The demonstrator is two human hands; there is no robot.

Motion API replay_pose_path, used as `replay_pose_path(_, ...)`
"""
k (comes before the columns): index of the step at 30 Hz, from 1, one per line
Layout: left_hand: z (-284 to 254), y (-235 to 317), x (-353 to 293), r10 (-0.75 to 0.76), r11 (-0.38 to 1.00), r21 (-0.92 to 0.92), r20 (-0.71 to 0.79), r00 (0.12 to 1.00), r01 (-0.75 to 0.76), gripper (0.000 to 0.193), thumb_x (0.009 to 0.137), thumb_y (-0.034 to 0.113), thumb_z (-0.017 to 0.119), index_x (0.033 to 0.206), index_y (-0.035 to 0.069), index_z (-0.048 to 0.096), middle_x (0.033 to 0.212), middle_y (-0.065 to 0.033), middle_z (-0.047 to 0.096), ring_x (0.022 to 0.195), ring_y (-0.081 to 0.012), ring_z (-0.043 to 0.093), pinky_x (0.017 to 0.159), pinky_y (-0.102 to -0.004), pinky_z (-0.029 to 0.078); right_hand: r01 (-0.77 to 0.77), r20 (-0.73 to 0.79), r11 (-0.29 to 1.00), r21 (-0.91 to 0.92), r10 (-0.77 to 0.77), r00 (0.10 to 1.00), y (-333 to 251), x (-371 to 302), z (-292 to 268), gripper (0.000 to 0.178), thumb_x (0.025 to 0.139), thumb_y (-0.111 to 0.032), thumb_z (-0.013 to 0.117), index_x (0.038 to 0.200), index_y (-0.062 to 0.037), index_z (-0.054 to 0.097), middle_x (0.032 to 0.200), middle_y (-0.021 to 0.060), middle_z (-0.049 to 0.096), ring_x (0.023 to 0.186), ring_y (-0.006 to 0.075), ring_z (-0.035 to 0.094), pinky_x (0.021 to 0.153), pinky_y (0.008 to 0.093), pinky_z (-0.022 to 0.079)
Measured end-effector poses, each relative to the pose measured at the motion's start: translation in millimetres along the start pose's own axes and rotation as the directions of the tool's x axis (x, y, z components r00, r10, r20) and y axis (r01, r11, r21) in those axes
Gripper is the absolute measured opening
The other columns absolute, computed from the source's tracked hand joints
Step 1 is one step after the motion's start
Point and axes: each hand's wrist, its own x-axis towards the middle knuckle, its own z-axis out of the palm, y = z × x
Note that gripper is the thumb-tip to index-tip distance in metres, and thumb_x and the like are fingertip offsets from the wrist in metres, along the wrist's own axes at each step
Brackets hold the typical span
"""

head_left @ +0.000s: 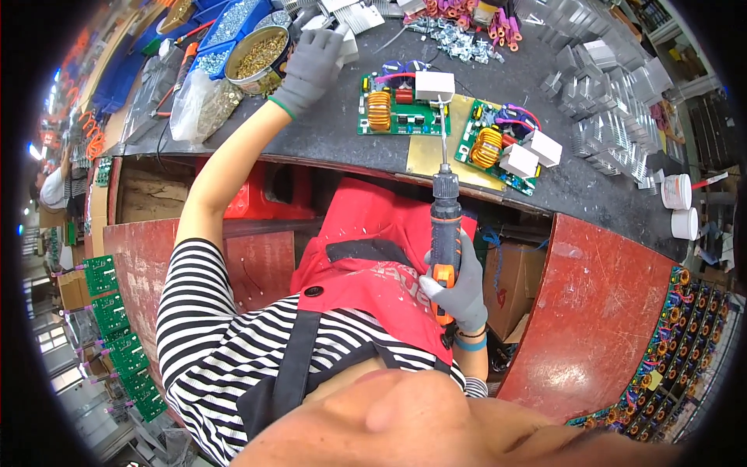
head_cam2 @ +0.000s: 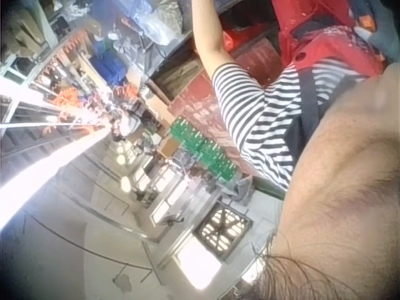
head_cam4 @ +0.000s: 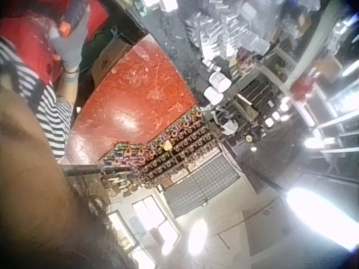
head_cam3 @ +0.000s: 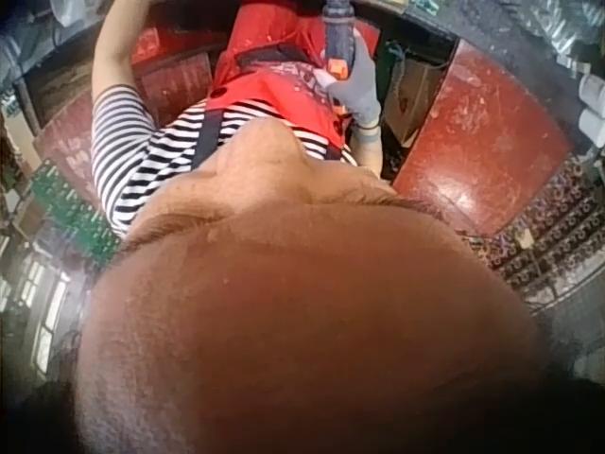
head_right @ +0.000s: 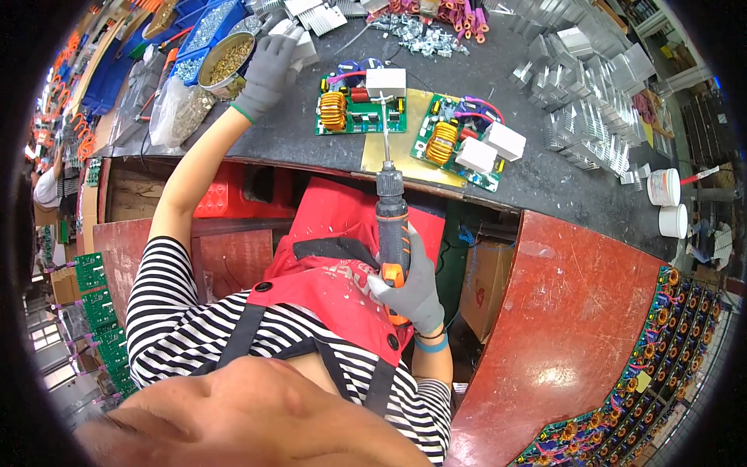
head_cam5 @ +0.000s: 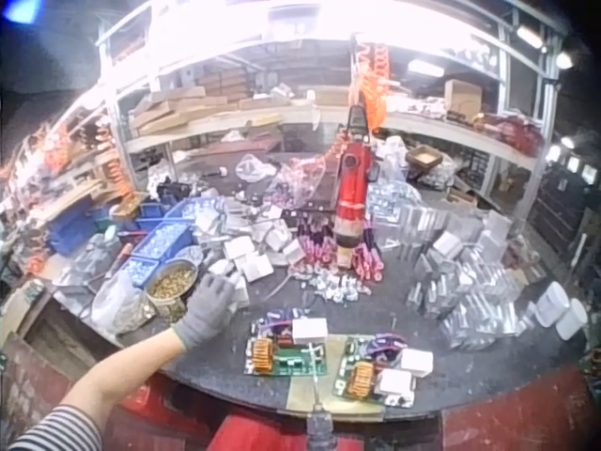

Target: The person assembles electronic components and heatsinks onto printed circuit boards by securing them with screws using a power screwdriver.

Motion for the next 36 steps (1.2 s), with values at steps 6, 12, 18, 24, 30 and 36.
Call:
replay_pose_path(6,-11,-4,-10,-0.081,0.987,-0.130,0.089,0.993,0.092,0.057,0.076,0.013,0.074,0.129,0.019,0.053,0.109,-0.0114,0.056,0.106,-0.0333,0.054,0.087,-0.0433,0.049,0.025,-0.024,1.000,0.001,-0.025,0.999,1,-2,-1,0.085,0.069,-0.006,0.076,0.142,0.0042,0.034,0.092,0.0114,0.065,0.074,0.0166,0.065,0.067,0.0319,0.055)
replay_pose_path(12,-49,24,9,-0.256,0.837,-0.460,0.150,0.955,0.297,0.042,0.079,0.014,0.076,0.118,0.011,0.060,0.100,-0.0117,0.066,0.096,-0.0294,0.064,0.085,-0.0367,0.051,0.003,-0.047,0.999,0.048,0.000,0.999,6,-8,-4,0.086,0.068,-0.004,0.076,0.142,0.0041,0.034,0.092,0.0105,0.064,0.073,0.0155,0.064,0.067,0.0309,0.055)
replay_pose_path(18,-82,84,18,0.307,0.826,-0.468,-0.092,0.947,-0.313,0.041,0.080,0.016,0.074,0.120,0.011,0.063,0.109,-0.0055,0.068,0.104,-0.0250,0.062,0.098,-0.0381,0.042,-0.063,-0.063,0.987,0.146,0.073,0.995,2,-16,-8,0.085,0.069,-0.003,0.074,0.143,0.0048,0.031,0.091,0.0105,0.064,0.071,0.0146,0.064,0.067,0.0304,0.054)
replay_pose_path(24,-51,103,4,0.371,0.844,-0.409,-0.022,0.928,-0.347,0.041,0.083,0.020,0.070,0.123,0.013,0.062,0.109,-0.0045,0.064,0.104,-0.0263,0.060,0.097,-0.0410,0.041,-0.019,-0.128,0.993,0.116,0.034,0.991,17,-23,-11,0.087,0.067,-0.004,0.075,0.142,0.0063,0.031,0.095,0.0132,0.065,0.074,0.0155,0.064,0.070,0.0303,0.054)
replay_pose_path(30,-53,104,8,0.242,0.794,-0.602,0.190,0.952,-0.082,0.048,0.086,0.016,0.069,0.131,0.008,0.059,0.109,-0.0129,0.061,0.099,-0.0316,0.060,0.086,-0.0383,0.048,-0.048,-0.122,0.992,0.118,0.062,0.991,15,-23,-11,0.089,0.067,-0.004,0.076,0.143,0.0060,0.031,0.096,0.0129,0.065,0.076,0.0156,0.064,0.072,0.0305,0.054)
replay_pose_path(36,-26,106,10,0.243,0.599,-0.771,-0.081,0.967,-0.216,0.048,0.084,0.016,0.070,0.130,0.008,0.058,0.104,-0.0151,0.060,0.095,-0.0348,0.060,0.082,-0.0408,0.049,-0.060,-0.119,0.985,0.162,0.080,0.990,9,-23,0,0.073,0.067,0.000,0.069,0.134,0.0030,0.042,0.094,0.0084,0.063,0.075,0.0104,0.060,0.068,0.0258,0.051)
